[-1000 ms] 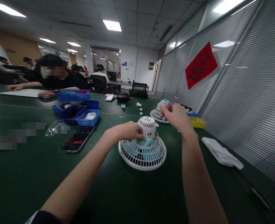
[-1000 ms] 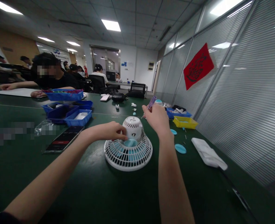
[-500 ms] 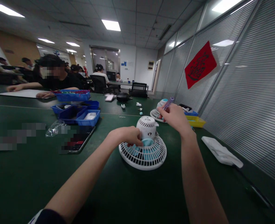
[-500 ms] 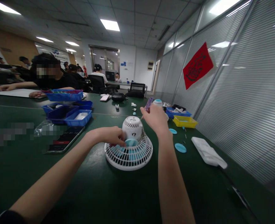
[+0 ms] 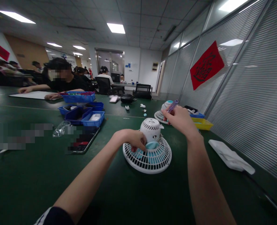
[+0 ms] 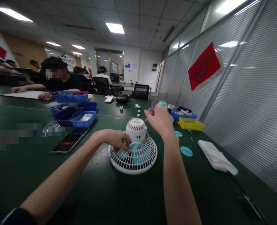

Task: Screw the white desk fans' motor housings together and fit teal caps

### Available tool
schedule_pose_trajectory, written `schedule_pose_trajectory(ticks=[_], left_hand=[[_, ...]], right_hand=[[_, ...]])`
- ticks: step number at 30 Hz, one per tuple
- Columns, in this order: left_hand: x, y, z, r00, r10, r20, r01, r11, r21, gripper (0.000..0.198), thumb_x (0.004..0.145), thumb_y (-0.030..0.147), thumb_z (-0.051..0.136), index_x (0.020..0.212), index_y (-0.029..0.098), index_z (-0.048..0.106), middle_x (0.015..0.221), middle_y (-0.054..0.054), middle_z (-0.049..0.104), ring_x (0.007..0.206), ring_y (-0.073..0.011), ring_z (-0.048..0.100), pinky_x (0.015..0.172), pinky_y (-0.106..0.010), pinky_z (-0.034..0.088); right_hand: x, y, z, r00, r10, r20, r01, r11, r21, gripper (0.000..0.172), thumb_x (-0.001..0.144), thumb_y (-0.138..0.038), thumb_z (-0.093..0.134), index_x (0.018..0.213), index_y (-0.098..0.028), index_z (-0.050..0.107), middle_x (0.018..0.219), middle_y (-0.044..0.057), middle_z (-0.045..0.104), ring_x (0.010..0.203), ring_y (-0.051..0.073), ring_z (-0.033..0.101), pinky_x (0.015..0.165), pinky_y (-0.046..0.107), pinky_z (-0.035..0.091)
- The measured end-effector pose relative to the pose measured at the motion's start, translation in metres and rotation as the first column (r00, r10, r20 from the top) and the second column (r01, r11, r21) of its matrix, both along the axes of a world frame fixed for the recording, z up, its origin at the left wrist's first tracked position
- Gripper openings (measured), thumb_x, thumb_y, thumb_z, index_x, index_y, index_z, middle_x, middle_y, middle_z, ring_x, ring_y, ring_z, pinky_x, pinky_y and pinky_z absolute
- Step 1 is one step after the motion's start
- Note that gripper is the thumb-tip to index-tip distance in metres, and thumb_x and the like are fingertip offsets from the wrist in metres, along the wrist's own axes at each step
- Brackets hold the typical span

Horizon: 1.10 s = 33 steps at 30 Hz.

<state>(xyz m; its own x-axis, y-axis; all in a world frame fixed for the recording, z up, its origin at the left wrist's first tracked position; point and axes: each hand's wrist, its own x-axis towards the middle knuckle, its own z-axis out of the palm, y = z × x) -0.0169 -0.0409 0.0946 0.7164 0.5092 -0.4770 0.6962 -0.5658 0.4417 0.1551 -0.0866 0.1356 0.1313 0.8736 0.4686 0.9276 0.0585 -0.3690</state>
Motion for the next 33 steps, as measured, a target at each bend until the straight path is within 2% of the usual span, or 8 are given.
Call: schedule_pose_trajectory(ticks=[7,12,15,17,21,26,29,33], left_hand=[[0.005,-0.004,0.001,0.993,-0.12,0.02,0.121,0.984,-0.127,0.023,0.07,0.03,0.064,0.087,0.016,0.058,0.082,-0.003,0.062,0.062,-0.0119,0.056,0.058,-0.025,0.047],[0.003,-0.013,0.006,0.985,-0.164,0.051,0.171,0.95,-0.262,0.012,0.07,0.024,0.063,0.075,0.014,0.059,0.063,0.001,0.058,0.056,-0.0104,0.055,0.056,-0.024,0.047],[0.001,-0.015,0.009,0.986,-0.162,0.038,0.166,0.953,-0.255,0.011,0.071,0.024,0.061,0.075,0.013,0.062,0.058,0.002,0.056,0.053,-0.0102,0.054,0.055,-0.023,0.047],[0.001,-0.017,0.012,0.991,-0.133,-0.002,0.131,0.977,-0.171,0.017,0.073,0.028,0.06,0.078,0.012,0.064,0.061,-0.001,0.059,0.054,-0.0104,0.055,0.056,-0.023,0.046],[0.002,-0.033,0.023,0.995,-0.06,-0.075,0.069,0.991,0.118,0.034,0.078,0.043,0.053,0.083,0.012,0.066,0.068,-0.006,0.065,0.057,-0.013,0.056,0.057,-0.025,0.044],[-0.001,-0.051,0.034,0.998,0.025,-0.053,-0.007,0.945,0.326,0.039,0.08,0.047,0.046,0.087,0.014,0.065,0.072,-0.006,0.066,0.056,-0.0133,0.055,0.055,-0.025,0.041],[-0.007,-0.047,0.037,0.999,0.04,-0.008,-0.033,0.907,0.42,0.037,0.082,0.047,0.044,0.09,0.016,0.064,0.083,-0.007,0.067,0.064,-0.0137,0.056,0.059,-0.024,0.04],[-0.017,-0.037,0.038,0.988,0.155,0.011,-0.137,0.838,0.528,0.047,0.08,0.055,0.043,0.101,0.016,0.057,0.09,-0.009,0.065,0.073,-0.0173,0.057,0.064,-0.026,0.04]], right_hand=[[-0.002,-0.001,0.002,0.999,0.022,-0.023,-0.022,1.0,-0.001,0.029,0.084,-0.032,0.05,0.063,-0.016,0.063,0.062,0.008,0.065,0.061,0.02,0.059,0.064,0.032,0.044],[-0.002,0.0,0.0,0.999,0.052,-0.006,-0.052,0.999,0.008,0.027,0.084,-0.031,0.049,0.066,-0.017,0.063,0.064,0.007,0.066,0.065,0.02,0.06,0.065,0.031,0.045],[-0.002,0.0,0.001,0.999,0.04,-0.008,-0.04,0.999,0.003,0.026,0.084,-0.03,0.049,0.068,-0.016,0.063,0.064,0.007,0.066,0.066,0.02,0.061,0.065,0.03,0.044],[-0.002,0.0,0.001,1.0,0.027,-0.01,-0.027,1.0,-0.001,0.028,0.084,-0.031,0.049,0.066,-0.015,0.063,0.063,0.007,0.065,0.066,0.02,0.061,0.065,0.03,0.044],[0.0,0.0,0.0,0.997,0.042,-0.059,-0.039,0.998,0.049,0.028,0.084,-0.033,0.049,0.067,-0.016,0.063,0.061,0.005,0.065,0.06,0.018,0.06,0.064,0.03,0.044],[-0.003,0.004,-0.004,0.976,0.116,-0.186,-0.09,0.986,0.139,0.034,0.087,-0.037,0.044,0.062,-0.016,0.055,0.055,0.002,0.061,0.047,0.013,0.056,0.056,0.026,0.043],[-0.007,0.009,-0.008,0.96,0.16,-0.228,-0.128,0.98,0.149,0.033,0.088,-0.039,0.044,0.066,-0.017,0.053,0.053,0.001,0.06,0.046,0.012,0.056,0.054,0.024,0.042],[-0.012,0.016,-0.013,0.947,0.221,-0.233,-0.2,0.974,0.109,0.027,0.088,-0.038,0.044,0.072,-0.017,0.053,0.056,0.0,0.062,0.046,0.012,0.057,0.053,0.023,0.042]])
